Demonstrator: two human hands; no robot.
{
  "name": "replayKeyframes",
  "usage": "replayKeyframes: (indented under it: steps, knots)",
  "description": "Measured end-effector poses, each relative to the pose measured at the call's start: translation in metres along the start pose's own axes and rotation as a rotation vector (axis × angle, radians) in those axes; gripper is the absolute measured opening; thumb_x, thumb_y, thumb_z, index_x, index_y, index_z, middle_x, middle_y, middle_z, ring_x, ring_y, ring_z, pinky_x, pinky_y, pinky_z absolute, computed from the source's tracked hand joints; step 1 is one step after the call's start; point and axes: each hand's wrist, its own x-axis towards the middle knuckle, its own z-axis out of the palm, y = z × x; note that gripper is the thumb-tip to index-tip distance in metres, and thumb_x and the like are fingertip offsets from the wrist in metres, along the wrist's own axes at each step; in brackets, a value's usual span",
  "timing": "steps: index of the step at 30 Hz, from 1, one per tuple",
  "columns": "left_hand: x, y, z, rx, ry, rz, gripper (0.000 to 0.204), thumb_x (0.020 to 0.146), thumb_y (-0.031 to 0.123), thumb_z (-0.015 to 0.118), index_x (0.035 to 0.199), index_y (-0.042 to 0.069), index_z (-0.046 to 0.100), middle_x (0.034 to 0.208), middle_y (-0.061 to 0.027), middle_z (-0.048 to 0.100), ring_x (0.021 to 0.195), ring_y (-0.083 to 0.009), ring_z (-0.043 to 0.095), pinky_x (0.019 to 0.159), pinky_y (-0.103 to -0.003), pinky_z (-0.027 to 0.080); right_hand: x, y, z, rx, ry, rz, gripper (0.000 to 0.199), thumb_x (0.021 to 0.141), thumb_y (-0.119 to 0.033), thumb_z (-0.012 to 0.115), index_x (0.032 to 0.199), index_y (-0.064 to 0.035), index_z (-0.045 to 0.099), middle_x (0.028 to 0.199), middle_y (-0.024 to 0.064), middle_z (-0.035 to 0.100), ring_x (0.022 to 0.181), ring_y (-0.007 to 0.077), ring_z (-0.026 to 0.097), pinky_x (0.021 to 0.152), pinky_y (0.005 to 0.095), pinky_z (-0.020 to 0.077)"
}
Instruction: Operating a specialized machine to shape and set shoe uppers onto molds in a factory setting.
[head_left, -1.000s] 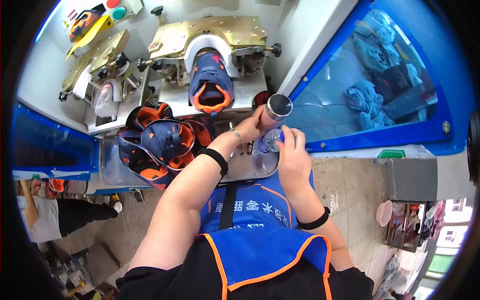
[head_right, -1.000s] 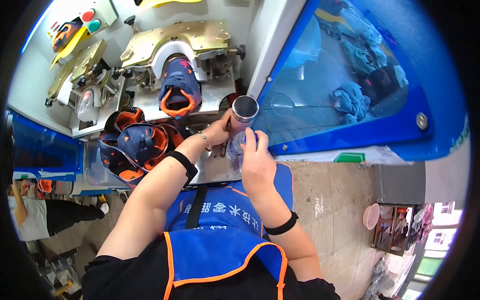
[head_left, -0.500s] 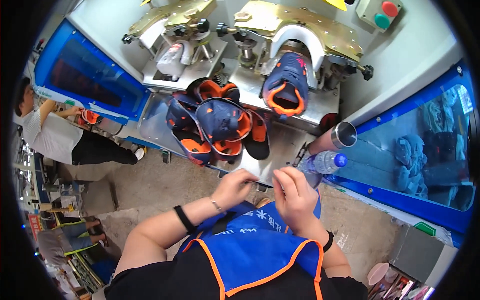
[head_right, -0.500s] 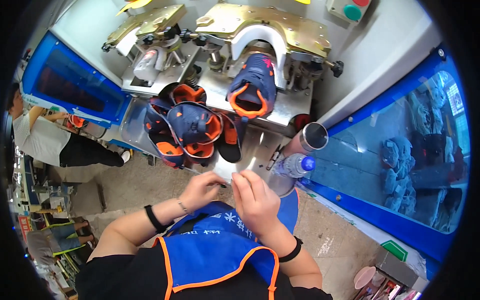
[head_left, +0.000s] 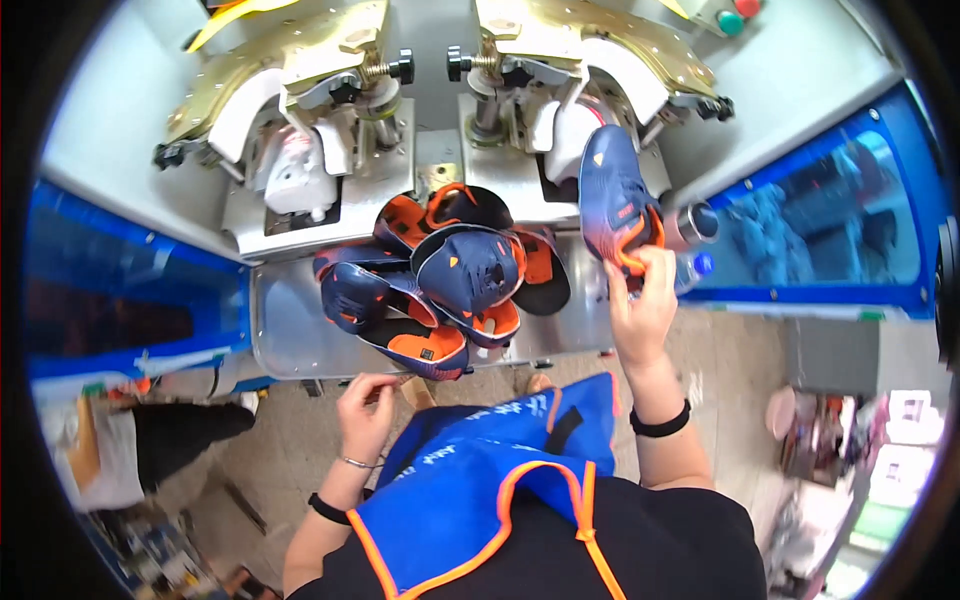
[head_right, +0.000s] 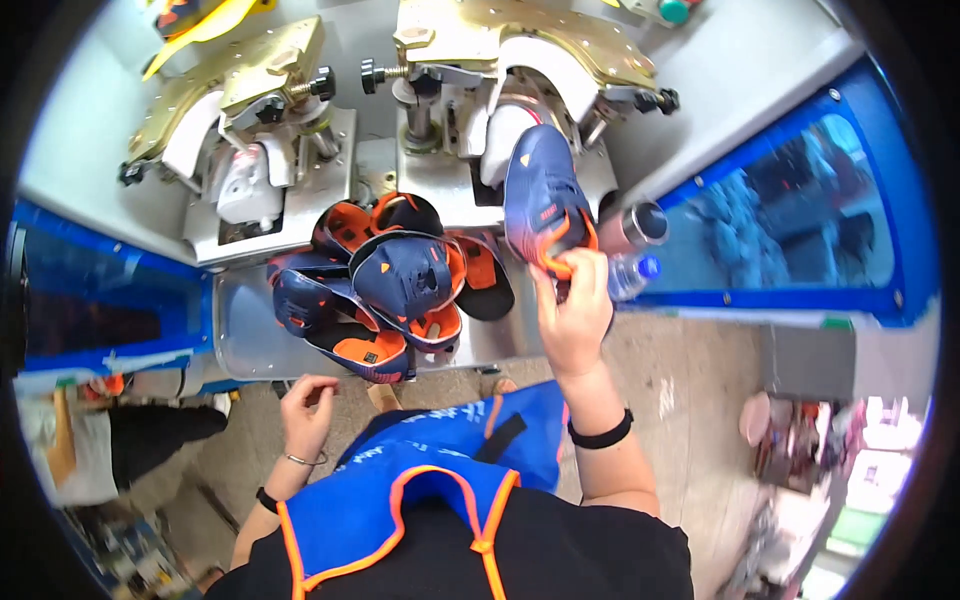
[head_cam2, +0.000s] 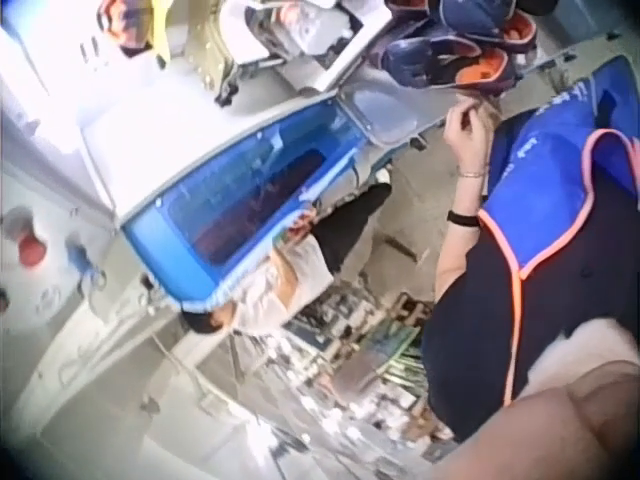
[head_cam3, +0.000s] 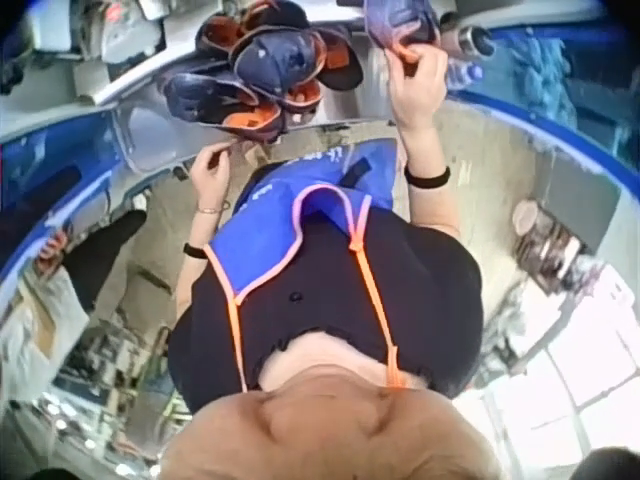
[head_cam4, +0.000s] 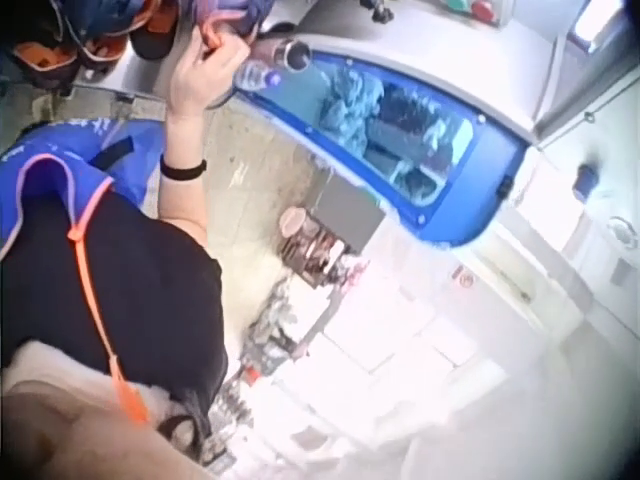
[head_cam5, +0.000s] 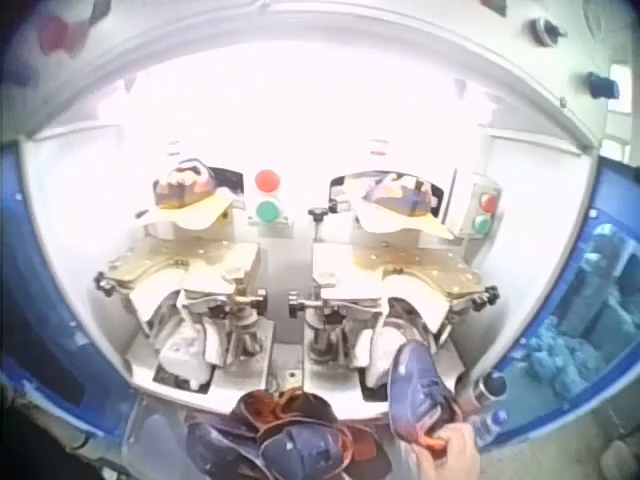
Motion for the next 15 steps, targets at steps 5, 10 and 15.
replayKeyframes:
  steps: [5,10,15]
  knots:
    - [0.018,-0.059,-0.073,-0.144,-0.008,0.029,0.007,0.088,-0.001,0.061,0.092,-0.001,0.067,0.087,-0.0089,0.068,0.080,-0.0160,0.069,0.071,-0.026,0.055,-0.077,-0.104,-0.003,0.077,0.012,-0.122,0.025,0.079,0.002,0.069,0.100,-0.0021,0.056,0.111,0.0194,0.058,0.105,0.0352,0.057,0.088,0.0416,0.0478]
    - [0.029,-0.112,-0.107,0.211,-0.020,0.113,0.014,0.083,0.005,0.063,0.096,0.003,0.068,0.086,-0.0151,0.072,0.075,-0.0299,0.070,0.066,-0.036,0.055,-0.076,-0.197,0.095,0.456,-0.615,-0.639,0.030,0.077,-0.019,0.075,0.100,-0.0095,0.058,0.099,0.0080,0.063,0.072,0.0263,0.066,0.060,0.0342,0.0544]
    - [0.006,-0.144,-0.130,0.072,-0.110,-0.104,0.019,0.083,0.005,0.061,0.100,0.002,0.068,0.088,-0.0170,0.072,0.076,-0.0295,0.071,0.070,-0.036,0.055,-0.089,-0.285,0.218,0.192,-0.936,-0.550,0.035,0.081,-0.036,0.072,0.101,-0.0091,0.061,0.096,0.0079,0.060,0.070,0.0254,0.067,0.055,0.0359,0.0541]
